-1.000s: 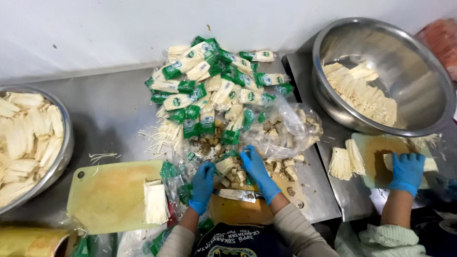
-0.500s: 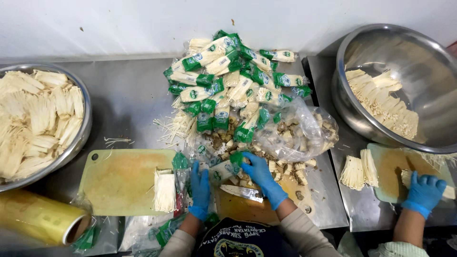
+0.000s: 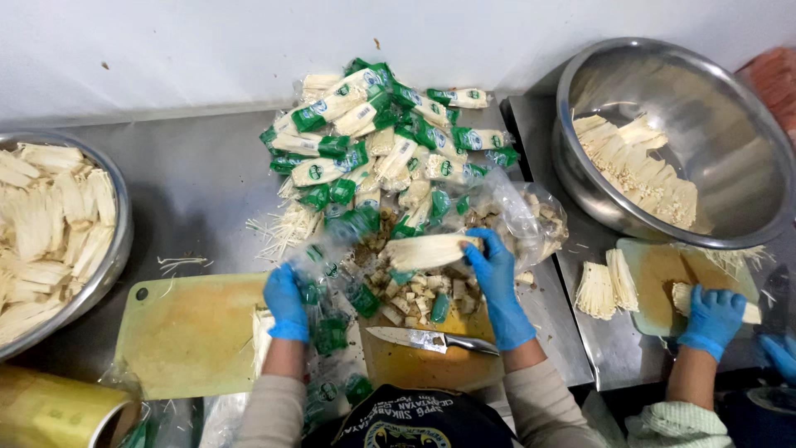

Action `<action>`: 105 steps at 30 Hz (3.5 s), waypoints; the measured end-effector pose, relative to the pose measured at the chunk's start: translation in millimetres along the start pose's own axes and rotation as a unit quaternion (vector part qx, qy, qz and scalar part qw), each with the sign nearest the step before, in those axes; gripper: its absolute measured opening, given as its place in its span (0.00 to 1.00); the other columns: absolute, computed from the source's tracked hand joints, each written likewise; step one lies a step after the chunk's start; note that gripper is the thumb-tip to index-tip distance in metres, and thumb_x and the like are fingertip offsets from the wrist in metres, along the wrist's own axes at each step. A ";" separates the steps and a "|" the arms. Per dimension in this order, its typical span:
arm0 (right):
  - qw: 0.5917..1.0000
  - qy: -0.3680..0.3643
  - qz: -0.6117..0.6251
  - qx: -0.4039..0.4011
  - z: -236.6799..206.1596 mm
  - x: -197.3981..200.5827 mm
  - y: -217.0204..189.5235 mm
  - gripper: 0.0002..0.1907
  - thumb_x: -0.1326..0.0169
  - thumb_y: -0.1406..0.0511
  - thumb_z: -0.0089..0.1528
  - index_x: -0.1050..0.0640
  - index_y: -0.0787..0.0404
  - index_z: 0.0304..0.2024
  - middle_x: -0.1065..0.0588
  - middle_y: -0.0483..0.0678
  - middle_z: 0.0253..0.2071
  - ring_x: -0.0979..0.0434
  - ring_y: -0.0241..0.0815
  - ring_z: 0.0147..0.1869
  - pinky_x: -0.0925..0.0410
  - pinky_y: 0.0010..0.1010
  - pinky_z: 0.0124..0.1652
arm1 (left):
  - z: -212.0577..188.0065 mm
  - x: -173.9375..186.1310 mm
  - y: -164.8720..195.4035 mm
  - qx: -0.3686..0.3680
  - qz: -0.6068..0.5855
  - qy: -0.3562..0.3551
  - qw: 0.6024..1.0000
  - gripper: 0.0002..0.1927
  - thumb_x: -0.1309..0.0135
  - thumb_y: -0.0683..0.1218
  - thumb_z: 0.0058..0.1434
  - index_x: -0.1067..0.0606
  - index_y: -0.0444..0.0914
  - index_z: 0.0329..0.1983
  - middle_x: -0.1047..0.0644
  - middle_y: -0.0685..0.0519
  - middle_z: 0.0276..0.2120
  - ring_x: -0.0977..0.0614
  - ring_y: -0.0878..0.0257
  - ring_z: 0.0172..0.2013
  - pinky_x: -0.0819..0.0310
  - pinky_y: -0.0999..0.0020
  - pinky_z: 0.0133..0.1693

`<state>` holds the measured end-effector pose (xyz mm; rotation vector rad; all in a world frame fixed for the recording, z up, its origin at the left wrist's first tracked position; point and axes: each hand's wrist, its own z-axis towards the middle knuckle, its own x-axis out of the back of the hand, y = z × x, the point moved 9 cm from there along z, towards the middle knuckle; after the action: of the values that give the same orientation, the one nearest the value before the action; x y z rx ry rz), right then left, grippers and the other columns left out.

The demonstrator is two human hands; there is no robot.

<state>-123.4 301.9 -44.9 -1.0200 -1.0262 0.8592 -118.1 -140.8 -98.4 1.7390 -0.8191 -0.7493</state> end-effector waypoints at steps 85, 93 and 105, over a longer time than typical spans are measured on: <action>0.838 -0.261 -0.470 0.088 -122.9 -83.8 64.0 0.21 0.43 0.54 0.58 0.23 0.57 0.49 0.24 0.56 0.45 0.21 0.58 0.44 0.27 0.49 0.40 | -0.5 145.5 11.3 -0.083 0.548 -0.082 0.828 0.42 0.40 0.55 0.58 0.39 0.35 0.71 0.28 0.36 0.58 0.23 0.39 0.55 0.27 0.50 0.54; 0.928 -0.177 -0.275 0.180 -5.7 -133.3 -23.4 0.16 0.45 0.54 0.63 0.20 0.55 0.47 0.21 0.54 0.40 0.20 0.57 0.42 0.28 0.46 0.41 | -11.5 114.9 -2.1 -0.222 0.663 -0.020 0.714 0.47 0.44 0.61 0.58 0.45 0.39 0.76 0.28 0.39 0.56 0.26 0.41 0.56 0.27 0.44 0.49; 0.966 -0.175 -0.176 -0.073 104.8 -232.7 7.4 0.16 0.44 0.59 0.59 0.19 0.52 0.49 0.18 0.55 0.43 0.15 0.54 0.46 0.25 0.44 0.47 | -43.8 66.4 58.7 -0.357 0.424 -0.053 0.831 0.28 0.45 0.43 0.55 0.26 0.39 0.62 0.23 0.41 0.51 0.24 0.43 0.53 0.32 0.51 0.56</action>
<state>-292.7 117.3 -94.2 -0.7856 -1.5386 0.6863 -55.1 -185.7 -36.9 0.5513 -1.0845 -0.4310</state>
